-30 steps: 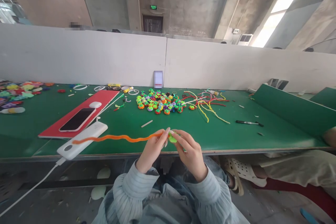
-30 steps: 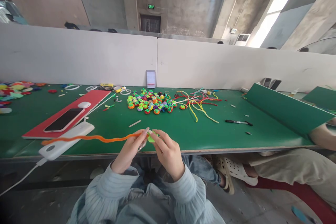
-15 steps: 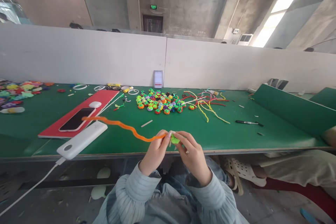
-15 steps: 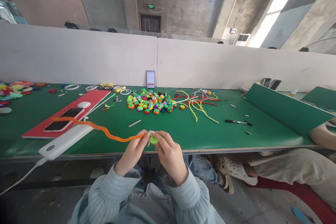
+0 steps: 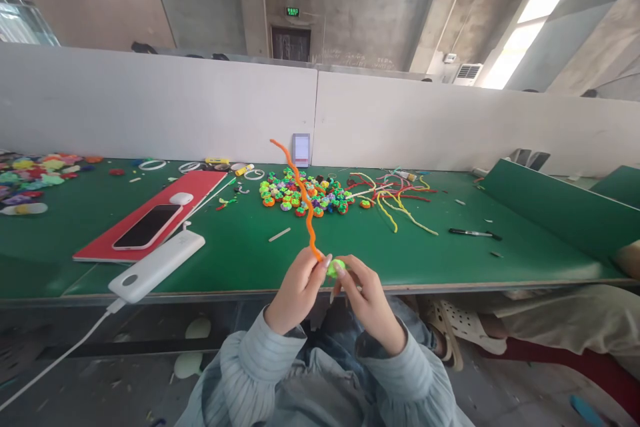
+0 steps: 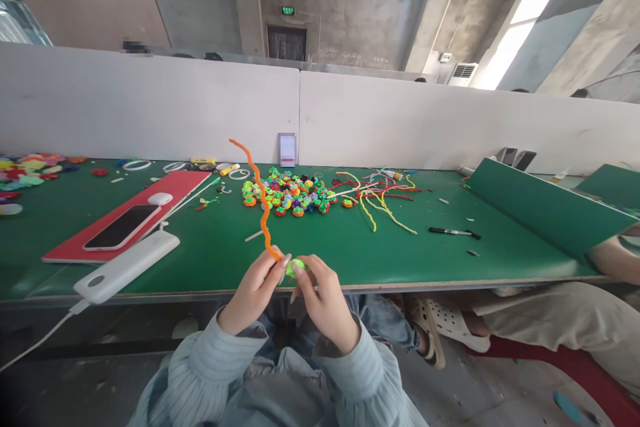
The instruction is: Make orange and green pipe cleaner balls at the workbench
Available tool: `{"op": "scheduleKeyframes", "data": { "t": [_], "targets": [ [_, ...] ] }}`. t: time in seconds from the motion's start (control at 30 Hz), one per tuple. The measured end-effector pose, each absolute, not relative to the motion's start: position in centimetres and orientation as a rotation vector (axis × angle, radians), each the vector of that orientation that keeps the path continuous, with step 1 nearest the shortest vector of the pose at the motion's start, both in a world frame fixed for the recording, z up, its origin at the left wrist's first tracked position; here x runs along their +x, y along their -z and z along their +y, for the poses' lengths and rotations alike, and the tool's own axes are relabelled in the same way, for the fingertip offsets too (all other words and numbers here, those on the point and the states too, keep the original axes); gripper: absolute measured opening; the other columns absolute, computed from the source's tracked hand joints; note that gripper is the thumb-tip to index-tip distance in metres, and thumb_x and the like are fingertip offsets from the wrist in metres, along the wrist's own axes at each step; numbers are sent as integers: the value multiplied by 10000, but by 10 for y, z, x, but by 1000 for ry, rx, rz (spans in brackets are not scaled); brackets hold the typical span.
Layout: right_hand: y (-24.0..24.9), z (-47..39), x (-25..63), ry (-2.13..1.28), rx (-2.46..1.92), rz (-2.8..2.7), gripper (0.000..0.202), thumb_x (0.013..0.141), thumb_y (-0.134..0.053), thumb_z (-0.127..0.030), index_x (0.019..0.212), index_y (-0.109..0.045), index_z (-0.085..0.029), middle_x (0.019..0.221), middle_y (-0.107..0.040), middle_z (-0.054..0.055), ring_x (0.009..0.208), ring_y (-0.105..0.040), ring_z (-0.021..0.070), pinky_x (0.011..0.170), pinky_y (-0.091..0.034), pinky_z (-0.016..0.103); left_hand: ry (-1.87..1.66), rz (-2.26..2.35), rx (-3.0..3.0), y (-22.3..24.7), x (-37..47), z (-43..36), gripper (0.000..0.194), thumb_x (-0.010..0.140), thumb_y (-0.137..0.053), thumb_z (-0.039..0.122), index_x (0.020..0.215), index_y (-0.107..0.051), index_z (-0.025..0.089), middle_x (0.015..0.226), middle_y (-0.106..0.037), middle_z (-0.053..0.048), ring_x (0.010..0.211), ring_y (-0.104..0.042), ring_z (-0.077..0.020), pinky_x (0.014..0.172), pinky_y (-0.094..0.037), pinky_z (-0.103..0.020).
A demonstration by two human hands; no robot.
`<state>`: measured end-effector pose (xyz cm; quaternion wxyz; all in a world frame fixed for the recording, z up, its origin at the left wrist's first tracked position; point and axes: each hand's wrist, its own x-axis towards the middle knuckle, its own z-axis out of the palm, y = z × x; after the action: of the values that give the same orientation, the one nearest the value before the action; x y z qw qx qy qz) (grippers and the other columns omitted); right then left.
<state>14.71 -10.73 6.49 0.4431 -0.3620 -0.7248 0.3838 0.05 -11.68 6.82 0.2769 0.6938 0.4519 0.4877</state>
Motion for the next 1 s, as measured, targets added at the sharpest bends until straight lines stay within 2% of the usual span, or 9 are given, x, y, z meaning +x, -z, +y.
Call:
{"op": "scheduleKeyframes", "data": {
  "t": [0.1,0.23,0.33,0.43,0.57,0.67,0.9,1.0],
  "targets": [
    [-62,-106,140,-1159,-927,-1665,305,905,-386,-384,729,-514,-170,544,-496,-25,458,-487,88,454,-383,198,-1302,1220,1966,-64,2,-116,191,908,-336,271,762,-432,194,750,-442,-15,730,-432,-148,691,-361,-272],
    [-58,-105,132,-1489,-928,-1441,358,865,-380,-490,680,-435,-189,381,-372,-82,311,-338,67,324,-267,179,-1337,1204,2042,-63,4,-116,193,915,-315,248,762,-417,193,743,-429,-13,723,-422,-146,684,-366,-278],
    [-58,-105,128,-1705,-863,-1258,372,839,-407,-499,637,-417,-187,404,-306,-90,304,-305,56,295,-213,171,-1362,1191,2084,-65,4,-116,206,915,-319,236,730,-401,193,725,-415,-10,717,-417,-145,677,-367,-277],
    [-58,-106,127,-1860,-777,-1174,401,831,-412,-516,617,-423,-177,444,-299,-81,330,-336,53,304,-216,166,-1366,1197,2104,-67,4,-117,215,911,-333,232,709,-394,193,712,-411,-7,714,-418,-144,670,-366,-275],
    [-60,-107,126,-1772,-804,-1170,426,799,-457,-570,635,-424,-179,439,-308,-89,320,-336,52,293,-225,164,-1356,1209,2081,-66,5,-117,210,910,-341,234,712,-398,192,711,-413,-4,705,-420,-141,664,-371,-273],
    [-62,-108,126,-1765,-828,-1148,427,782,-492,-561,617,-415,-175,437,-306,-94,309,-295,34,281,-179,152,-1345,1198,2093,-66,7,-117,199,912,-331,221,727,-398,190,723,-413,-7,710,-419,-140,668,-377,-272],
    [-58,-97,133,-2048,-721,-1146,424,754,-546,-523,582,-381,-173,443,-263,-108,315,-145,3,297,-73,149,-1236,1219,2390,-63,2,-114,181,897,-348,186,732,-422,181,734,-438,-28,744,-405,-164,686,-362,-299],
    [-51,-95,132,-1992,-777,-1215,432,791,-473,-555,593,-384,-182,439,-265,-101,310,-187,21,292,-114,158,-1264,1235,2349,-60,1,-113,199,891,-357,194,700,-406,183,715,-427,-20,731,-404,-161,678,-355,-294]
  ]
}}
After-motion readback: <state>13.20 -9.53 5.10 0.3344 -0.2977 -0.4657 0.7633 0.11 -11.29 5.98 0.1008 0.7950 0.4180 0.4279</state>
